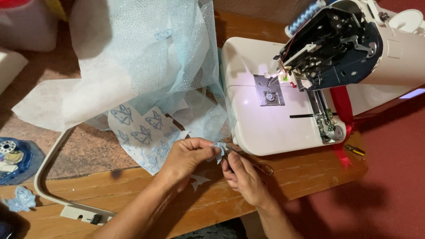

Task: The person uses scissors to cut butterfly shapes from a piece of light blue patterned fabric. They hold the fabric with one hand and carefully trim around the printed outlines with the other, working at a wooden table next to a sewing machine.

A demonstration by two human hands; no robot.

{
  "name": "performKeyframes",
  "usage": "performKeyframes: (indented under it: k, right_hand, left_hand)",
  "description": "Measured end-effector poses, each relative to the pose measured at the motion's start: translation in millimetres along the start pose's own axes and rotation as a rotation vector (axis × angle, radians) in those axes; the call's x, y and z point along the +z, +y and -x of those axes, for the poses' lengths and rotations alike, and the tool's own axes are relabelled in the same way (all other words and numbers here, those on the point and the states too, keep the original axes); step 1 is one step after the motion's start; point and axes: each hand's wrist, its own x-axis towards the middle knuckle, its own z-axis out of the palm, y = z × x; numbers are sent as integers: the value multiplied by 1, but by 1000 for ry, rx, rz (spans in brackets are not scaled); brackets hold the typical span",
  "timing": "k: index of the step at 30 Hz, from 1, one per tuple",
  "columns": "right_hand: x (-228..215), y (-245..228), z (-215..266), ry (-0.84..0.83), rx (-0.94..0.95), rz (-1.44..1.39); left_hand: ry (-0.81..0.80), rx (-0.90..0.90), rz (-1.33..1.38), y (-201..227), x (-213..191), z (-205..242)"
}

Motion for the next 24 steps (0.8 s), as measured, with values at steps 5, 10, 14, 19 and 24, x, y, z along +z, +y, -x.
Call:
performKeyframes:
  k: [5, 10, 14, 19, 24]
  right_hand:
    - [-3, 1, 1, 11, 3, 25]
    - [-1, -6, 5, -23, -19, 74]
    - [-1, -5, 4, -41, -13, 39]
    - [-2, -3, 4, -45, 9, 28]
    - [-1, -3, 1, -28, 62, -24]
  left_hand:
    - [-22, -1, -12, 5, 3, 4]
    - [-24, -5, 6, 2, 2, 3]
    - [-25, 3, 10, 1, 2, 3]
    - [-33, 6, 2, -1, 0, 1]
    - [-34, 30, 22, -6, -1, -3]
